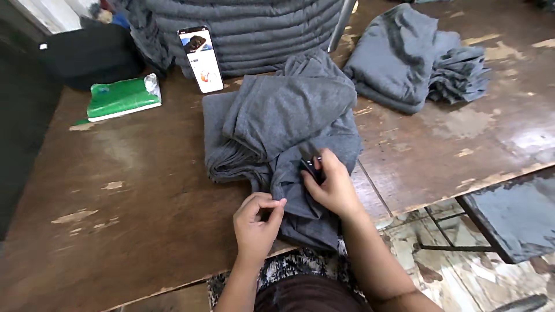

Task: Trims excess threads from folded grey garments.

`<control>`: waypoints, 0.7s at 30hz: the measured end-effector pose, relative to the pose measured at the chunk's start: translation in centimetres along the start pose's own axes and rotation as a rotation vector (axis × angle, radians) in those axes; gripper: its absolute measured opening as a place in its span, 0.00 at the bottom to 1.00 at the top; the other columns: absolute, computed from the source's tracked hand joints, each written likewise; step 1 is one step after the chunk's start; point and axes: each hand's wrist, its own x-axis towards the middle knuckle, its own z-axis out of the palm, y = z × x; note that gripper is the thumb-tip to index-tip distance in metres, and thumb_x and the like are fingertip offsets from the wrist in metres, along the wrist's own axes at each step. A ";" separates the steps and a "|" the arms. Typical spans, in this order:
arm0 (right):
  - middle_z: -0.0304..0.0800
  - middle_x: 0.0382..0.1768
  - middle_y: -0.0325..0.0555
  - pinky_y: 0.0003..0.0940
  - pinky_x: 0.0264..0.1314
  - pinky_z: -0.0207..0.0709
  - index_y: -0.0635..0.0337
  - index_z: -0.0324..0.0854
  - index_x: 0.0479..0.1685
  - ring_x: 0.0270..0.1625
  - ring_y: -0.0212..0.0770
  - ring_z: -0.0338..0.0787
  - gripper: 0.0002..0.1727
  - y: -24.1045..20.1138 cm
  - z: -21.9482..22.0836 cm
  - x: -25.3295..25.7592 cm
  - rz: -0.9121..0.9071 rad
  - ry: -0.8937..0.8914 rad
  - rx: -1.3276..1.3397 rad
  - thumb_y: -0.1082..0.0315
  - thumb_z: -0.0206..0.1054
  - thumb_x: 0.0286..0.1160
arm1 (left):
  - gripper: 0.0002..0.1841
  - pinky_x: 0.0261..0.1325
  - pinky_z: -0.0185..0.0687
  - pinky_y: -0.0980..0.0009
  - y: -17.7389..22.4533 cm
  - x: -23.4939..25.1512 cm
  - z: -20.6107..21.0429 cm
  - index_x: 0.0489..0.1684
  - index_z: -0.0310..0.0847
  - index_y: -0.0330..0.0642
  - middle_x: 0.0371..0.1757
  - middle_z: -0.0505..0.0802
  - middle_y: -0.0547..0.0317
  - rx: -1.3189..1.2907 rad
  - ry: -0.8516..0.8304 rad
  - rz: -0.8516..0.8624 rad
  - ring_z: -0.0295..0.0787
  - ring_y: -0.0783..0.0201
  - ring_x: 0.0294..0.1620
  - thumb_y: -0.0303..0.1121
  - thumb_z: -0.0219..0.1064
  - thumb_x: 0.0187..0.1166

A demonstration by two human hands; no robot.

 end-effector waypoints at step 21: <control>0.87 0.36 0.53 0.51 0.37 0.81 0.60 0.83 0.32 0.42 0.59 0.88 0.34 -1.6 -0.9 -3.9 -0.164 -0.422 -0.350 0.38 0.47 0.88 | 0.04 0.42 0.79 0.87 0.0 0.5 -3.3 0.36 0.75 0.38 0.43 0.89 0.62 0.097 -0.268 -0.088 0.84 0.81 0.41 0.25 0.65 0.79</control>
